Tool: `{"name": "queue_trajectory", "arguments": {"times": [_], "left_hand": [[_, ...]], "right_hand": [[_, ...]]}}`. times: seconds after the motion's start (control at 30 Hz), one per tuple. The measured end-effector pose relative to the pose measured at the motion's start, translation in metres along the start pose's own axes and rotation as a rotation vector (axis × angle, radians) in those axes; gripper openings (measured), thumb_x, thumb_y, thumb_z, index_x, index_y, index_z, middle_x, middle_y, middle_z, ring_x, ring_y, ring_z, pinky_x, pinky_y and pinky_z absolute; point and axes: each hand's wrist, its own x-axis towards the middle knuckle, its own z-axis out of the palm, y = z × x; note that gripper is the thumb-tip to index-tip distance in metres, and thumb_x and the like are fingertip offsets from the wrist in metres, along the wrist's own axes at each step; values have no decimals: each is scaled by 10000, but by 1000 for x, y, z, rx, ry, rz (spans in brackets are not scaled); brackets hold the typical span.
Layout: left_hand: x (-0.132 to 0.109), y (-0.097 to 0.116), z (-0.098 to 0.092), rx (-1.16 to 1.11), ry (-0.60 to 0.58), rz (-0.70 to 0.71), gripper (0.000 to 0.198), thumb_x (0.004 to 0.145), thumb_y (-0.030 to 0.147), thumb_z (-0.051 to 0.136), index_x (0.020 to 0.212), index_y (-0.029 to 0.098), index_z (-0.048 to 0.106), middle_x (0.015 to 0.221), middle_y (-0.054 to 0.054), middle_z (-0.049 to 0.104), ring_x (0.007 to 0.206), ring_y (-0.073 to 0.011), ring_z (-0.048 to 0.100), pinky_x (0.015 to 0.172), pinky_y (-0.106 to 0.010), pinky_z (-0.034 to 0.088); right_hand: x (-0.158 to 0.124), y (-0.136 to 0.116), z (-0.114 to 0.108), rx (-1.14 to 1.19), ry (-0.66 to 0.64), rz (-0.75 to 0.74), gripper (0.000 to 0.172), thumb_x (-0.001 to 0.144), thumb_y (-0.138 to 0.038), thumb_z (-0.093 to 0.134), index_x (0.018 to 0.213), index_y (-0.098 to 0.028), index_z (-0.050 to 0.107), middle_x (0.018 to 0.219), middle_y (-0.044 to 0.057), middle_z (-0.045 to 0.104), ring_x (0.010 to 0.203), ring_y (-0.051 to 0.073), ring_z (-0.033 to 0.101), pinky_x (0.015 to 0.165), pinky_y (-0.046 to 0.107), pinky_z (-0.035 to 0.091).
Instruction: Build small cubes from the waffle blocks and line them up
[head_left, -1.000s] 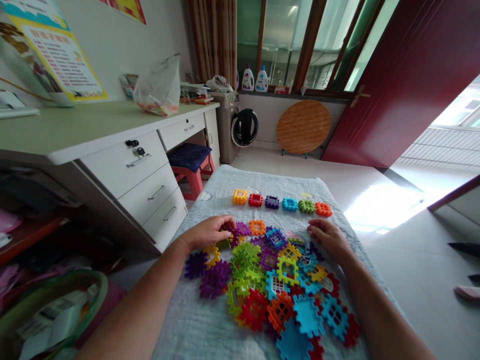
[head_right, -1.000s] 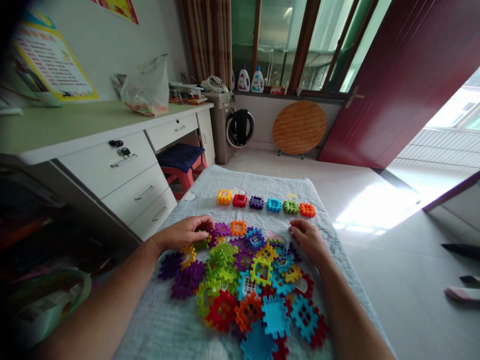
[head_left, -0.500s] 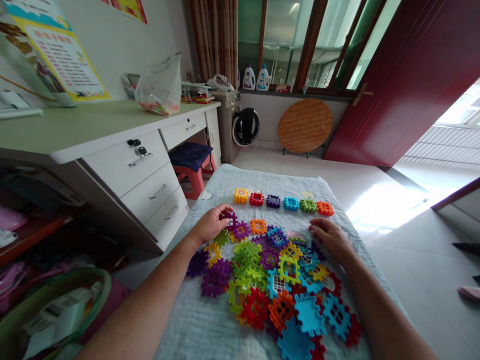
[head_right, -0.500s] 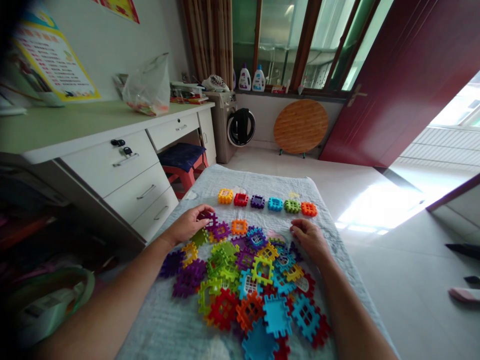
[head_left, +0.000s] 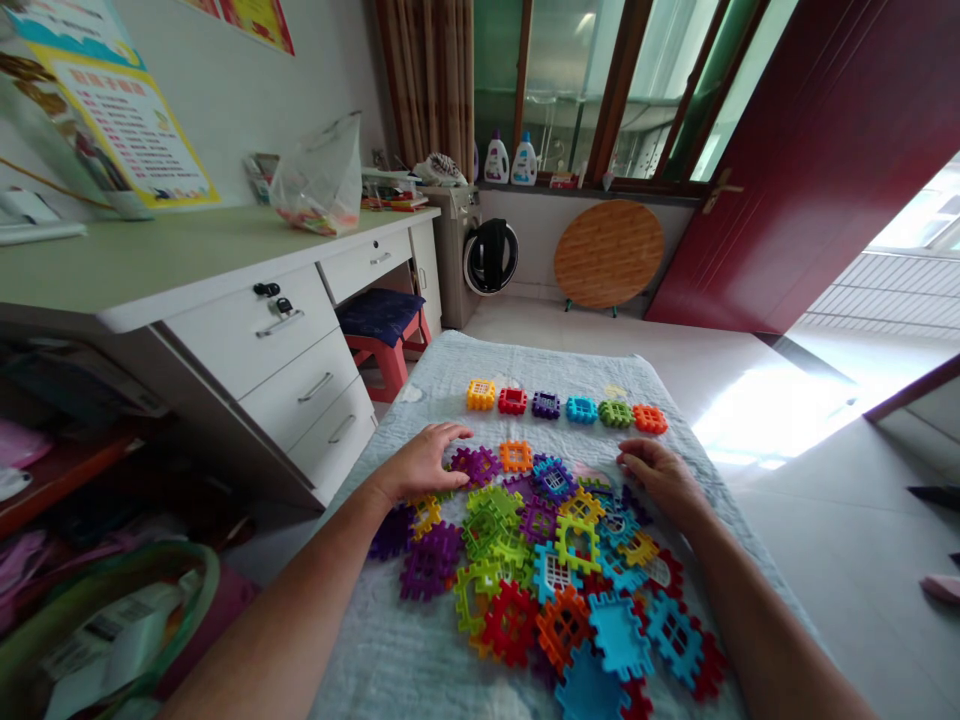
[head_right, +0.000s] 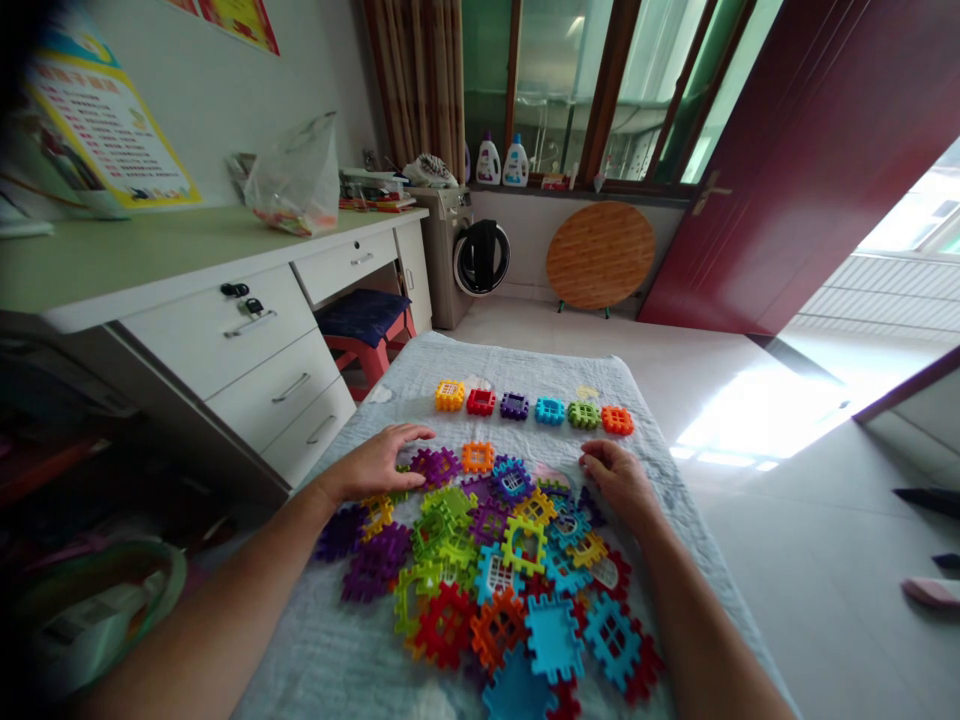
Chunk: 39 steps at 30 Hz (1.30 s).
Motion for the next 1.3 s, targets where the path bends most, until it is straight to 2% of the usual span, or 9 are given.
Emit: {"name": "queue_trajectory", "arguments": {"times": [0.17,0.3,0.5,0.67,0.83,1.03,1.3], "left_hand": [[-3,3,1,83,-96,81,624,607,194,628,1219,206,504,1266,-73,540,1182,-239,467,1032,-358,340],[-1,4,3,88,-40,57,530,622,194,600,1149,185,540,1178,-87,579,1096,-242,521,979,-348,379],[1,13,2,53,116,-24,453,667,354,619,1081,192,529,1055,-64,608,955,-220,571,860,-322,430],[4,27,15,223,171,-91,465,682,503,620,1026,198,544,983,-70,625,933,-253,565,829,-358,410],[5,37,25,386,177,-123,497,657,599,617,917,178,574,969,-108,591,964,-306,516,837,-409,385],[5,37,28,416,165,-156,558,648,651,602,964,190,591,995,-101,586,980,-297,506,840,-391,376],[6,39,34,442,189,-145,405,661,546,624,864,196,611,907,-84,594,917,-288,530,809,-394,388]], "right_hand": [[0,1,0,15,3,0,279,716,-356,599,938,-188,624,773,32,680,620,149,577,545,265,447],[0,2,0,4,14,-11,272,716,-349,603,936,-190,626,771,32,677,617,146,572,547,266,450],[2,5,-1,-36,18,-21,280,720,-368,598,936,-193,631,772,31,676,627,153,578,551,274,455],[1,3,0,-41,12,-27,274,724,-358,588,940,-194,628,779,28,680,628,150,582,554,268,451],[0,2,0,-18,11,-13,275,718,-344,588,942,-188,624,779,30,683,612,144,577,546,261,445],[0,1,0,-9,15,-10,271,711,-349,591,931,-194,624,771,25,678,635,151,587,575,268,463],[0,0,1,-5,16,-5,250,715,-337,590,923,-202,626,758,17,677,608,143,578,550,259,450]]}}
